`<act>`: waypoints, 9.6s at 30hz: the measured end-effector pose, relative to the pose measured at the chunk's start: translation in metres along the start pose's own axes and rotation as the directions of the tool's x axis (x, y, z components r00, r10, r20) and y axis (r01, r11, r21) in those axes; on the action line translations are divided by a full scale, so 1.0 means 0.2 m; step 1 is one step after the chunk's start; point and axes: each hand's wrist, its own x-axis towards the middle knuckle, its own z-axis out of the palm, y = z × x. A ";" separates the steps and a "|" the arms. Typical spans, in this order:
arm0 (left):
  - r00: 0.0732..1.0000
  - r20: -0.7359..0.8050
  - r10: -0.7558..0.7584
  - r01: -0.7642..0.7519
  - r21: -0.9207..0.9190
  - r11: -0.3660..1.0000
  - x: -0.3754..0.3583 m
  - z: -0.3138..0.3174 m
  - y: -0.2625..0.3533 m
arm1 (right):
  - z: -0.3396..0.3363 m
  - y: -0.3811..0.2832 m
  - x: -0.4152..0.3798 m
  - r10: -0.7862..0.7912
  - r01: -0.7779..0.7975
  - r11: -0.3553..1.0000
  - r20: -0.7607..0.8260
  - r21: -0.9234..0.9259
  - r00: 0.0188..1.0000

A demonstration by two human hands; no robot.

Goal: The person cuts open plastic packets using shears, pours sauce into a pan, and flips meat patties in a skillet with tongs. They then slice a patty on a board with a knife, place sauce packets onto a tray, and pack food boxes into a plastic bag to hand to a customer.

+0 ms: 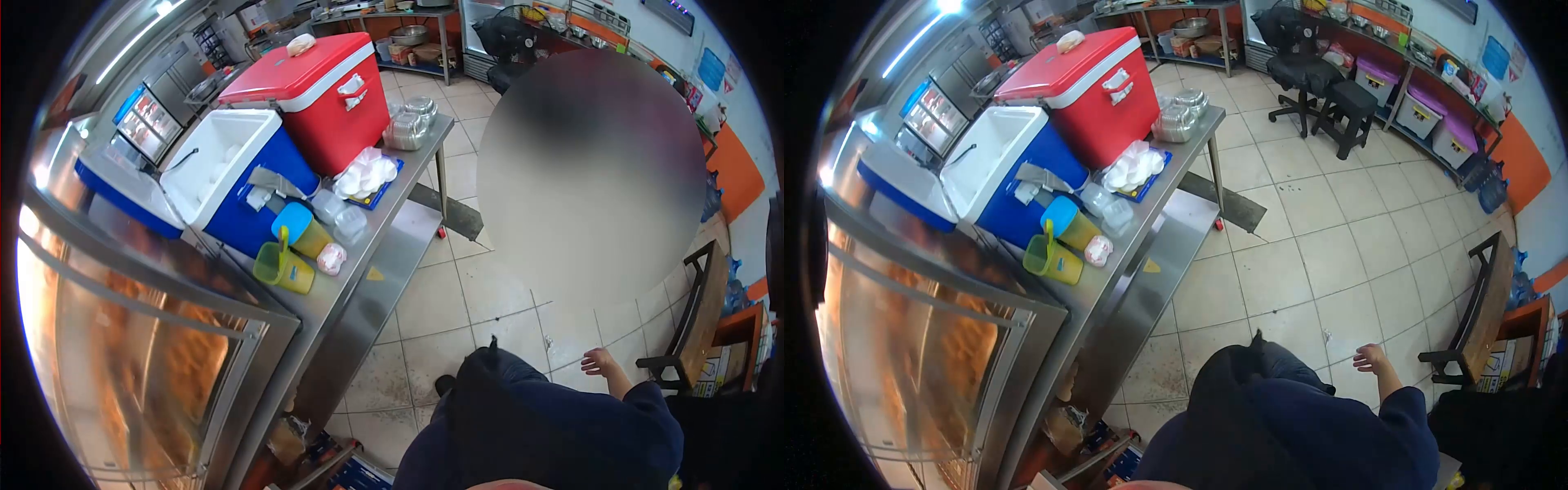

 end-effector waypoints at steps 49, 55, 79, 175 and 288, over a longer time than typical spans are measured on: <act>-0.545 0.534 0.646 -0.462 -0.835 0.300 0.43 4.79 6.74 | -3.48 -6.92 2.61 -0.585 0.646 0.751 -0.594 -0.139 0.552; -0.330 0.799 0.503 -0.688 -0.568 0.451 0.36 5.04 7.10 | -3.70 -7.93 3.24 -0.563 0.578 0.789 -0.623 -0.209 0.543; -0.045 0.843 0.536 -0.532 -0.474 0.701 0.31 5.18 7.61 | -3.89 -8.27 3.35 -0.720 0.058 0.684 -0.661 -0.727 0.210; 0.939 0.270 0.213 0.217 -0.946 0.242 7.94 4.47 8.49 | 3.07 -11.91 2.51 -0.898 0.829 0.376 0.382 0.414 0.217; 0.900 0.384 0.206 -0.072 -0.335 0.939 11.20 5.13 9.53 | 2.96 -14.80 3.34 -0.911 0.570 0.408 -0.276 -0.713 0.306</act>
